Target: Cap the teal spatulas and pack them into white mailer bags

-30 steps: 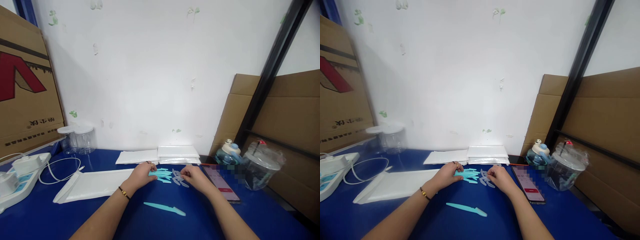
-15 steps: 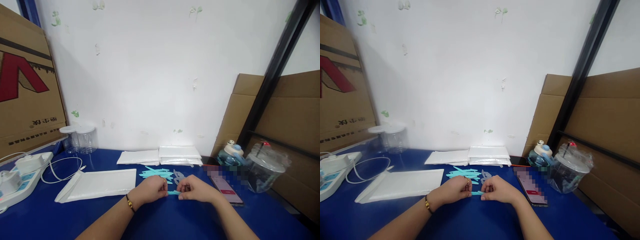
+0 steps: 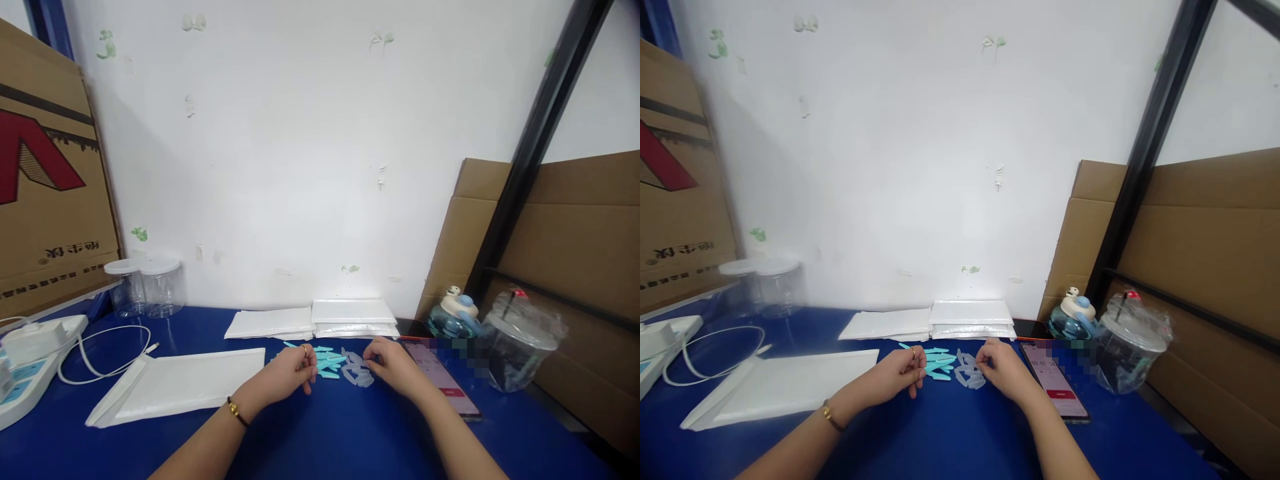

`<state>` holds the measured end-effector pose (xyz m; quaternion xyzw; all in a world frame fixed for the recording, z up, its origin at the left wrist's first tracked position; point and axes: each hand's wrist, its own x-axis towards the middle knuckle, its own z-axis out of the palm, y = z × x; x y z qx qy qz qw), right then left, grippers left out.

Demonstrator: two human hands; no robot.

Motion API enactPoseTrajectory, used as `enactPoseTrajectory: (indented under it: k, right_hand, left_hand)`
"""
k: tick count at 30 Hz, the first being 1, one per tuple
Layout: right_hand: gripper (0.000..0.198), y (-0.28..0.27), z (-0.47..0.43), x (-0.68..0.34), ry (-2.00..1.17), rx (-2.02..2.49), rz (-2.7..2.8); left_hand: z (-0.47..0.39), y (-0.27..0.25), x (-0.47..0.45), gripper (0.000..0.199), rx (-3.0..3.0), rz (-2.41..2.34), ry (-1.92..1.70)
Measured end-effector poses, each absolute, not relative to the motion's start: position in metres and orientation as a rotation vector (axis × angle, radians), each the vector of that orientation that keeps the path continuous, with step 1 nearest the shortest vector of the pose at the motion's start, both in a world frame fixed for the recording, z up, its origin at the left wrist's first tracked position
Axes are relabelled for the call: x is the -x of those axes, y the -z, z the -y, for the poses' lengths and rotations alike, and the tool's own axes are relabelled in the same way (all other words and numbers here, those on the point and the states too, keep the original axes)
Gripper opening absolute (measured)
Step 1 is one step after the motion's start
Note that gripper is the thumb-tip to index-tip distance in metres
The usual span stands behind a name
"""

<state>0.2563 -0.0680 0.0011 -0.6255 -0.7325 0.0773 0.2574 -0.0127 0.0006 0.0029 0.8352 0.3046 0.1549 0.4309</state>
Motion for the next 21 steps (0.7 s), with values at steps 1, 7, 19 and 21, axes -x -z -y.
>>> enactPoseTrajectory:
  k: [1,7,19,21]
  right_hand:
    - [0.013,-0.001,0.070,-0.255,-0.238,1.676,2.005]
    - [0.009,0.001,0.076,-0.251,-0.453,1.672,2.106]
    - [0.001,-0.004,0.077,-0.251,-0.539,1.652,1.962]
    - [0.005,-0.007,0.077,-0.249,-0.584,1.601,1.875]
  left_hand:
    - [0.000,-0.002,0.012,0.017,-2.073,-0.737,-0.383]
    - [0.002,-0.005,0.010,0.031,-2.223,-0.723,-0.455]
    - [-0.001,-0.001,0.010,0.033,-2.375,-0.764,-0.470]
    - [-0.001,-0.001,0.010,0.034,-2.332,-0.765,-0.439]
